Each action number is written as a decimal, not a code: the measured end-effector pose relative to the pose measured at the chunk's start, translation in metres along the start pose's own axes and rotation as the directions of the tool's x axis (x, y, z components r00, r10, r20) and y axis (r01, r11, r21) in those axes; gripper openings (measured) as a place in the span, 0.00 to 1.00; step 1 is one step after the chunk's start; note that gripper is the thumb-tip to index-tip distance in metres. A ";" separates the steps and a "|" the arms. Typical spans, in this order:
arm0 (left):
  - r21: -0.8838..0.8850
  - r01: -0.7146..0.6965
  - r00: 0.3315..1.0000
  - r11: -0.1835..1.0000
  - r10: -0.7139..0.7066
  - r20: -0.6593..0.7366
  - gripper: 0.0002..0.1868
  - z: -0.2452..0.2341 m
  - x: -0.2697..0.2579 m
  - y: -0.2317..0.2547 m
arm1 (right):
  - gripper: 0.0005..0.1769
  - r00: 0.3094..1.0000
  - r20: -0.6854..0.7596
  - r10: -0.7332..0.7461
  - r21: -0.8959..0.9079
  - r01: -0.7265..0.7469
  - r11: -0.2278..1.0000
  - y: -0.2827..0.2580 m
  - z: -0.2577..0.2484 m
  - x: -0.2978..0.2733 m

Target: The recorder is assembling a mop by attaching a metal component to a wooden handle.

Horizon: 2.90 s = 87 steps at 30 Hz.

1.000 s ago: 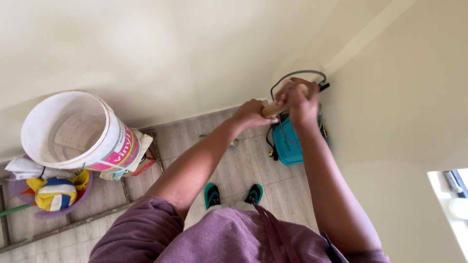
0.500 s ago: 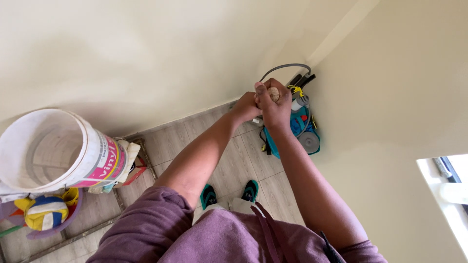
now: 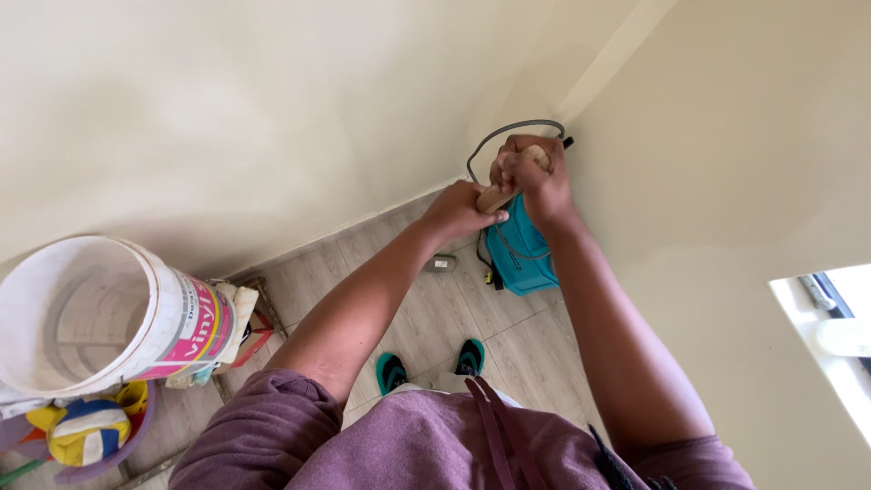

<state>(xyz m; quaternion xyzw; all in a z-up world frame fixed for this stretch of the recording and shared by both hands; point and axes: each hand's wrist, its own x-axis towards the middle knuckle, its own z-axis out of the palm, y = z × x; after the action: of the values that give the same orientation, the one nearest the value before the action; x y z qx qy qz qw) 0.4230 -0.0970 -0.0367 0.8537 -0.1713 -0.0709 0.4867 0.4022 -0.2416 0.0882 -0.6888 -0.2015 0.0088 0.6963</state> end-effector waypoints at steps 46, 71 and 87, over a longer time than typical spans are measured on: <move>0.057 0.110 0.869 0.992 -0.068 -0.490 0.22 0.077 0.165 0.038 | 0.09 0.990 0.110 0.093 -0.278 -0.059 0.959 0.007 -0.157 0.083; 0.048 0.006 0.995 0.999 -0.001 -0.099 0.24 0.008 0.053 0.023 | 0.12 0.961 -0.270 -0.056 0.063 0.075 0.995 -0.004 -0.022 0.036; -0.379 0.063 0.990 0.923 -0.107 -0.095 0.17 0.034 0.004 -0.045 | 0.15 0.931 -0.363 -0.026 -0.080 -0.004 0.997 0.005 0.044 0.025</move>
<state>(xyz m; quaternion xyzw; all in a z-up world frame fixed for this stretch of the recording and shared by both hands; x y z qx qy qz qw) 0.4267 -0.1052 -0.0928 0.7541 -0.0893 -0.0747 0.6464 0.4132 -0.1923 0.0887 -0.7045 -0.0731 -0.1307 0.6937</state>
